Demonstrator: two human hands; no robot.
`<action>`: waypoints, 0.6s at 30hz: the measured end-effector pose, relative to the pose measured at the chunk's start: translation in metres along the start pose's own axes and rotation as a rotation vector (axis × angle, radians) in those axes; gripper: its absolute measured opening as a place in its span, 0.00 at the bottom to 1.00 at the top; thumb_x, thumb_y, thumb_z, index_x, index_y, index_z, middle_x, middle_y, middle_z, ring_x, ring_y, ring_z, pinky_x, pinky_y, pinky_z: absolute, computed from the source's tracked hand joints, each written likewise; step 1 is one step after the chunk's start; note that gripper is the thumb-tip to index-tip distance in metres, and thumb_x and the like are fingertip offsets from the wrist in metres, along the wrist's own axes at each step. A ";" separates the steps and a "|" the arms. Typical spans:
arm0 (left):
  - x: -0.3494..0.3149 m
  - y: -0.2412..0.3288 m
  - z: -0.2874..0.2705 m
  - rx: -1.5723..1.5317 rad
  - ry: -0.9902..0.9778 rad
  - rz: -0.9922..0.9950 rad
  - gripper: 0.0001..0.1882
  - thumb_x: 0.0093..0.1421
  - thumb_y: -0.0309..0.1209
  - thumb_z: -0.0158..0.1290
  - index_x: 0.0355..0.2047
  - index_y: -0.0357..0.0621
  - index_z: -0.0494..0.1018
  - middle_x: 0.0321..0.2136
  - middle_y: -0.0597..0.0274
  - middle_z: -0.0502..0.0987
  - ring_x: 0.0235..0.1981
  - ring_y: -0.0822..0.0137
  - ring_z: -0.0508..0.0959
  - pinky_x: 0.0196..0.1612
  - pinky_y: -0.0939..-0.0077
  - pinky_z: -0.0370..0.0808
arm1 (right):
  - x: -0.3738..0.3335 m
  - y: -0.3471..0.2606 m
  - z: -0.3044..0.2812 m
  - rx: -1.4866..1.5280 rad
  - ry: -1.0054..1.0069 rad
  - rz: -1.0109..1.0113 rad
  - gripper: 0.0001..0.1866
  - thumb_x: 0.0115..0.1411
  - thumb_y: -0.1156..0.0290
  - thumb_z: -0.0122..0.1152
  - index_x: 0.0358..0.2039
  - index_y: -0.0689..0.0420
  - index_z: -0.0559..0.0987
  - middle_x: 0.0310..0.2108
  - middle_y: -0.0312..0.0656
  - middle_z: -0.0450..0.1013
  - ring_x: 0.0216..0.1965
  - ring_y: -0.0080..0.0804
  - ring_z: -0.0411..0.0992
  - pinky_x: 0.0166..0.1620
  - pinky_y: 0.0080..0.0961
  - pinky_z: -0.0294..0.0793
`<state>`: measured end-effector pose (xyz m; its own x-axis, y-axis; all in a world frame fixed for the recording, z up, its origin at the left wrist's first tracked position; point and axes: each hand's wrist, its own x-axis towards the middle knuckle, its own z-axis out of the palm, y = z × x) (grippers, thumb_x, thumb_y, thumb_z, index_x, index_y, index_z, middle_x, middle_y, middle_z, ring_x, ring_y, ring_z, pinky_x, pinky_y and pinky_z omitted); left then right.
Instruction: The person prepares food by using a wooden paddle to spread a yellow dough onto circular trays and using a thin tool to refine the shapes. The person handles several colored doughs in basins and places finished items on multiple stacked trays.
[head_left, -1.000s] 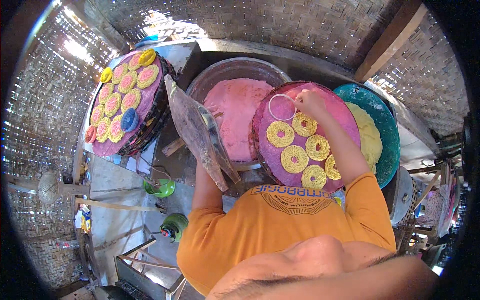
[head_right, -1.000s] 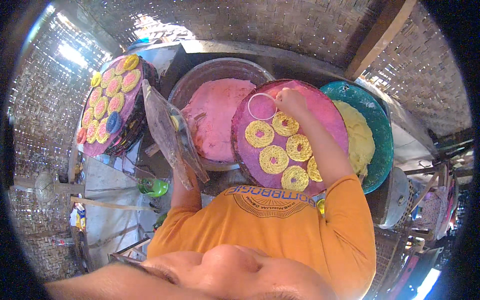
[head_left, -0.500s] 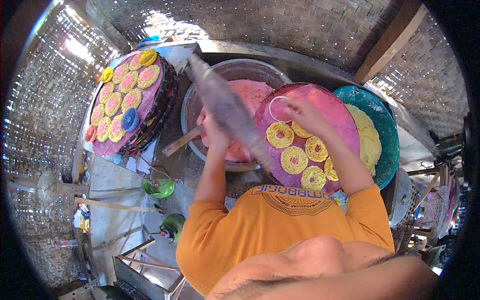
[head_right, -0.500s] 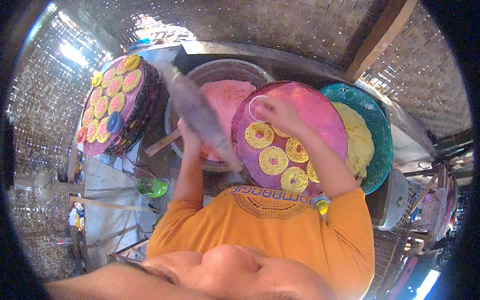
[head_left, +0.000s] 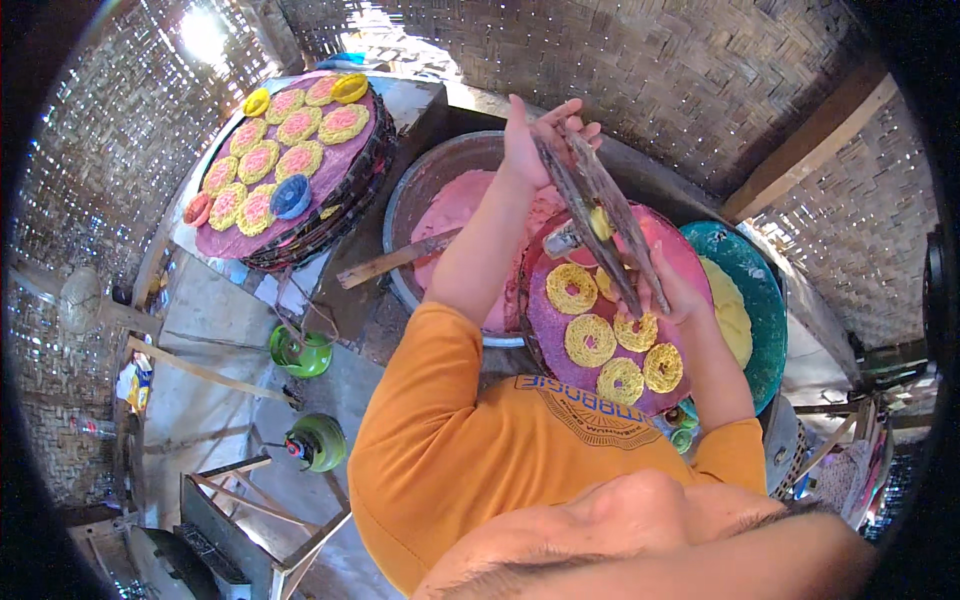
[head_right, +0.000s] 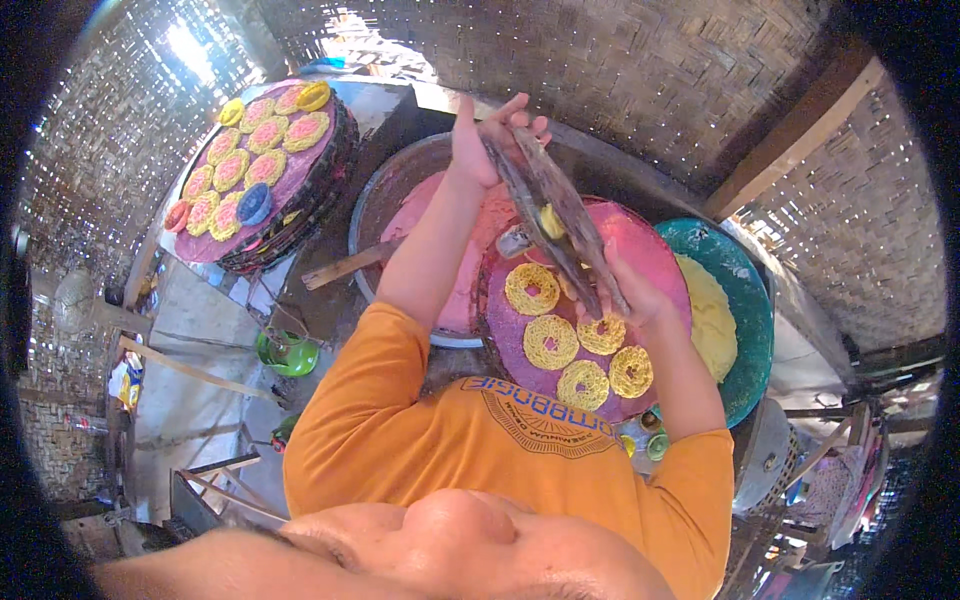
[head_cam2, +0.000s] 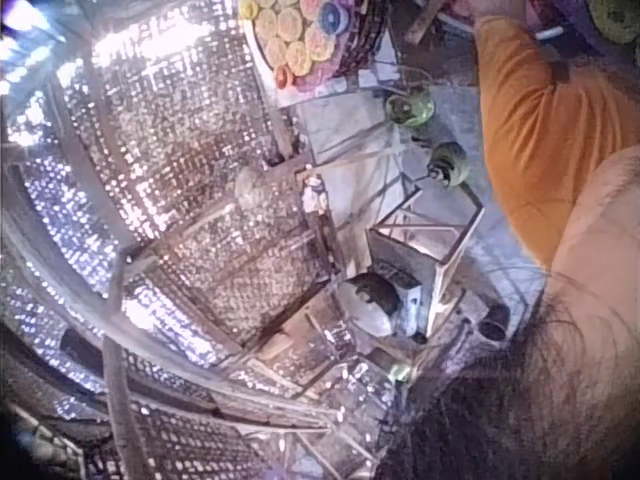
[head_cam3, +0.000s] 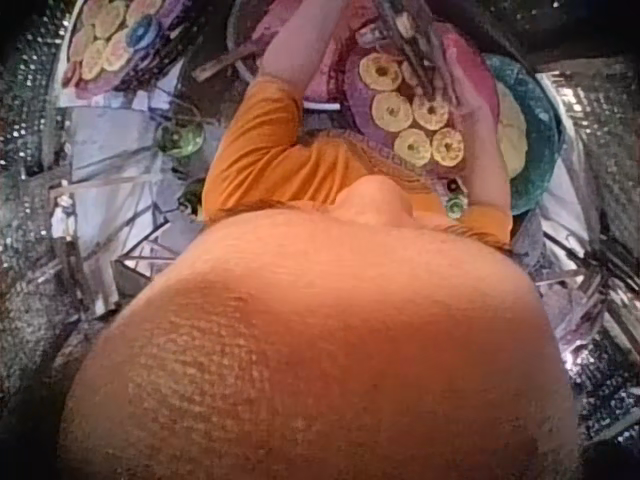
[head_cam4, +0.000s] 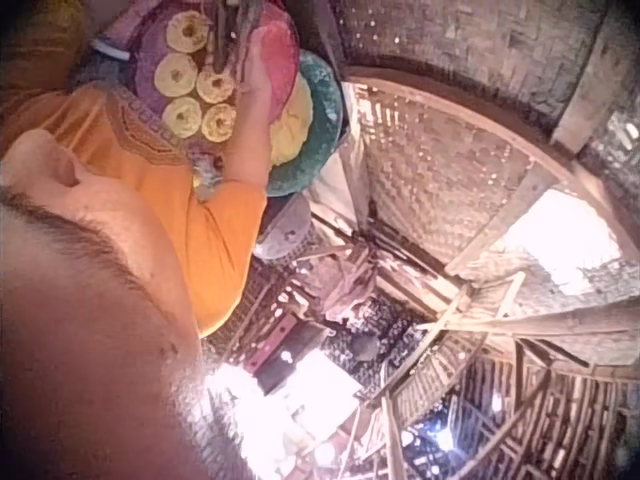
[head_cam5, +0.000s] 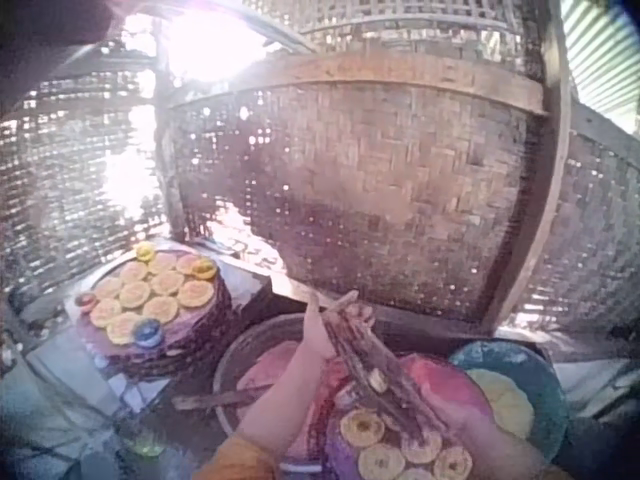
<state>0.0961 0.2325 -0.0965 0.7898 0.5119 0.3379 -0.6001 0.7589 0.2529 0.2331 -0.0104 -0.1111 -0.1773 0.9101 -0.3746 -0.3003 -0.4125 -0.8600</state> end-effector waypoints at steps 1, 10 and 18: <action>0.006 -0.002 -0.012 -0.009 -0.031 0.008 0.43 0.54 0.68 0.25 0.43 0.40 0.68 0.23 0.61 0.69 0.33 0.56 0.72 0.48 0.53 0.65 | 0.001 -0.004 -0.007 -0.016 0.040 0.027 0.39 0.55 0.33 0.34 0.55 0.52 0.62 0.31 0.42 0.70 0.25 0.29 0.70 0.26 0.25 0.70; 0.009 -0.047 -0.052 -0.088 0.181 0.155 0.36 0.52 0.68 0.35 0.37 0.47 0.70 0.13 0.64 0.65 0.19 0.61 0.69 0.35 0.59 0.69 | -0.011 -0.025 -0.052 -0.339 0.278 0.235 0.34 0.58 0.38 0.36 0.42 0.59 0.71 0.24 0.43 0.73 0.20 0.29 0.71 0.23 0.24 0.72; 0.000 -0.023 -0.054 0.005 0.200 0.194 0.36 0.51 0.68 0.37 0.36 0.48 0.71 0.10 0.66 0.63 0.17 0.63 0.69 0.31 0.61 0.69 | 0.007 -0.015 -0.026 -0.413 0.410 0.134 0.29 0.59 0.42 0.41 0.30 0.58 0.75 0.16 0.40 0.71 0.13 0.26 0.68 0.16 0.20 0.68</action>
<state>0.1167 0.2364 -0.1510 0.6689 0.7172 0.1953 -0.7430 0.6370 0.2055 0.2608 0.0034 -0.1102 0.2129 0.8263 -0.5214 0.1039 -0.5498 -0.8288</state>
